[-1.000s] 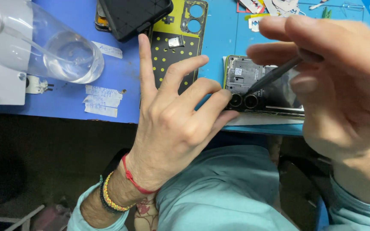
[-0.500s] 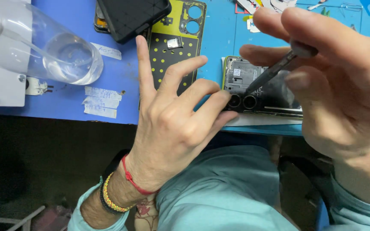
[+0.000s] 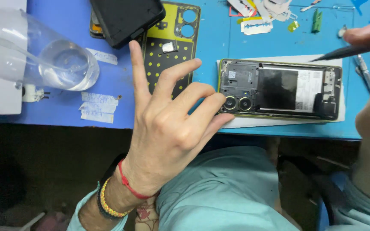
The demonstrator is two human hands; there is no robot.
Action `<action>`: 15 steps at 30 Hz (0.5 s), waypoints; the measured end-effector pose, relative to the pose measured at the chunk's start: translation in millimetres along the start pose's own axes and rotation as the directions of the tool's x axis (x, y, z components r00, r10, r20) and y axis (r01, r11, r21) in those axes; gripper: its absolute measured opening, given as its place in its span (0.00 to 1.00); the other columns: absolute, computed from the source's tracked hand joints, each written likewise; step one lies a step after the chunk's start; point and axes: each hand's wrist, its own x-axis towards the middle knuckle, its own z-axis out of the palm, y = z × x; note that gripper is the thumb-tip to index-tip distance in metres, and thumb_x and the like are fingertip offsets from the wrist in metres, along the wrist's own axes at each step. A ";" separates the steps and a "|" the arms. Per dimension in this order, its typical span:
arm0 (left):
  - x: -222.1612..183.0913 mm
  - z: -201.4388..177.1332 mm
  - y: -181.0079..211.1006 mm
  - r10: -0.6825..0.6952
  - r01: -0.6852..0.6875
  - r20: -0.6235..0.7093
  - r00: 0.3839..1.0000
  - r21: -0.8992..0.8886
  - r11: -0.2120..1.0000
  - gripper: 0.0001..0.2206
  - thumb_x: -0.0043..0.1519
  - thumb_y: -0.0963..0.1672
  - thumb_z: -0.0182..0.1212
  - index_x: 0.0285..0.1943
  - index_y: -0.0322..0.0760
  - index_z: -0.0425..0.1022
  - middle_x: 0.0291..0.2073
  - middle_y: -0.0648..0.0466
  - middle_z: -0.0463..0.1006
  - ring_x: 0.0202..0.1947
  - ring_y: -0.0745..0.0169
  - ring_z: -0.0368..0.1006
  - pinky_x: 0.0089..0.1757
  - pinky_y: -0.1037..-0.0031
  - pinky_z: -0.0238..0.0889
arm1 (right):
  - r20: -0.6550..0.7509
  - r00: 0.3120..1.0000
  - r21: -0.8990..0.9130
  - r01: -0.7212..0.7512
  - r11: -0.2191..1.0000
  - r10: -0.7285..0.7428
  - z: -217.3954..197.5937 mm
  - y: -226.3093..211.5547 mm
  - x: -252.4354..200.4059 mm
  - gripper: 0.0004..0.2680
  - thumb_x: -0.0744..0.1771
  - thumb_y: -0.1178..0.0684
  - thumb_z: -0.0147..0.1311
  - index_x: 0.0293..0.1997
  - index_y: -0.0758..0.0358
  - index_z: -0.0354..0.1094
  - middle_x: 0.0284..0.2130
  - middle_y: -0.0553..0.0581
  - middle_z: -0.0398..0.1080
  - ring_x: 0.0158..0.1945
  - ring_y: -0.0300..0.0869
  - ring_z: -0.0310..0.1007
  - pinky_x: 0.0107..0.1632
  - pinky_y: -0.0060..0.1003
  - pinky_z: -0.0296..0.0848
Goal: Interacting with a smartphone's software and then disassembling its internal components for repair.
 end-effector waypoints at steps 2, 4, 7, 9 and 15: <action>2.4 -2.9 1.6 0.005 -0.005 0.007 1.000 -0.001 1.000 0.12 0.70 0.47 0.79 0.44 0.34 0.81 0.40 0.54 0.79 0.60 0.35 0.73 0.64 0.13 0.34 | -0.026 1.000 0.128 -0.008 0.992 0.012 0.8 -1.8 20.7 0.08 0.86 0.76 0.38 0.72 0.95 0.66 0.67 0.85 0.73 0.70 0.68 0.77 0.74 0.51 0.71; 6.6 -3.7 4.0 0.029 -0.029 0.011 1.000 -0.010 1.000 0.12 0.71 0.48 0.74 0.44 0.35 0.81 0.41 0.54 0.79 0.60 0.35 0.73 0.64 0.14 0.34 | -0.065 0.997 0.245 -0.017 0.969 0.034 2.5 5.6 31.3 0.04 0.85 0.80 0.44 0.66 0.91 0.66 0.65 0.84 0.75 0.71 0.68 0.80 0.74 0.52 0.75; 11.4 -0.6 6.8 0.024 -0.024 0.020 1.000 -0.010 1.000 0.11 0.69 0.48 0.74 0.46 0.35 0.83 0.41 0.55 0.81 0.59 0.37 0.74 0.65 0.16 0.31 | -0.123 0.979 -0.128 0.147 0.981 -0.163 9.0 24.0 33.2 0.07 0.78 0.70 0.71 0.64 0.75 0.81 0.55 0.68 0.84 0.45 0.49 0.81 0.51 0.42 0.76; 11.3 1.0 7.3 -0.022 0.021 0.023 0.999 0.063 0.998 0.10 0.67 0.49 0.75 0.42 0.42 0.83 0.39 0.59 0.82 0.58 0.41 0.76 0.67 0.21 0.32 | -0.092 0.978 -0.036 0.184 0.982 -0.186 16.4 27.8 36.2 0.07 0.73 0.67 0.64 0.59 0.76 0.75 0.51 0.67 0.81 0.50 0.55 0.82 0.55 0.47 0.76; 10.0 3.4 5.1 -0.011 0.011 -0.011 1.000 0.084 0.996 0.09 0.64 0.48 0.77 0.42 0.44 0.83 0.39 0.61 0.83 0.58 0.43 0.77 0.68 0.22 0.30 | -0.137 0.979 -0.058 0.143 0.988 -0.150 -2.9 44.7 29.6 0.05 0.72 0.62 0.70 0.53 0.69 0.79 0.44 0.61 0.82 0.44 0.51 0.81 0.50 0.46 0.77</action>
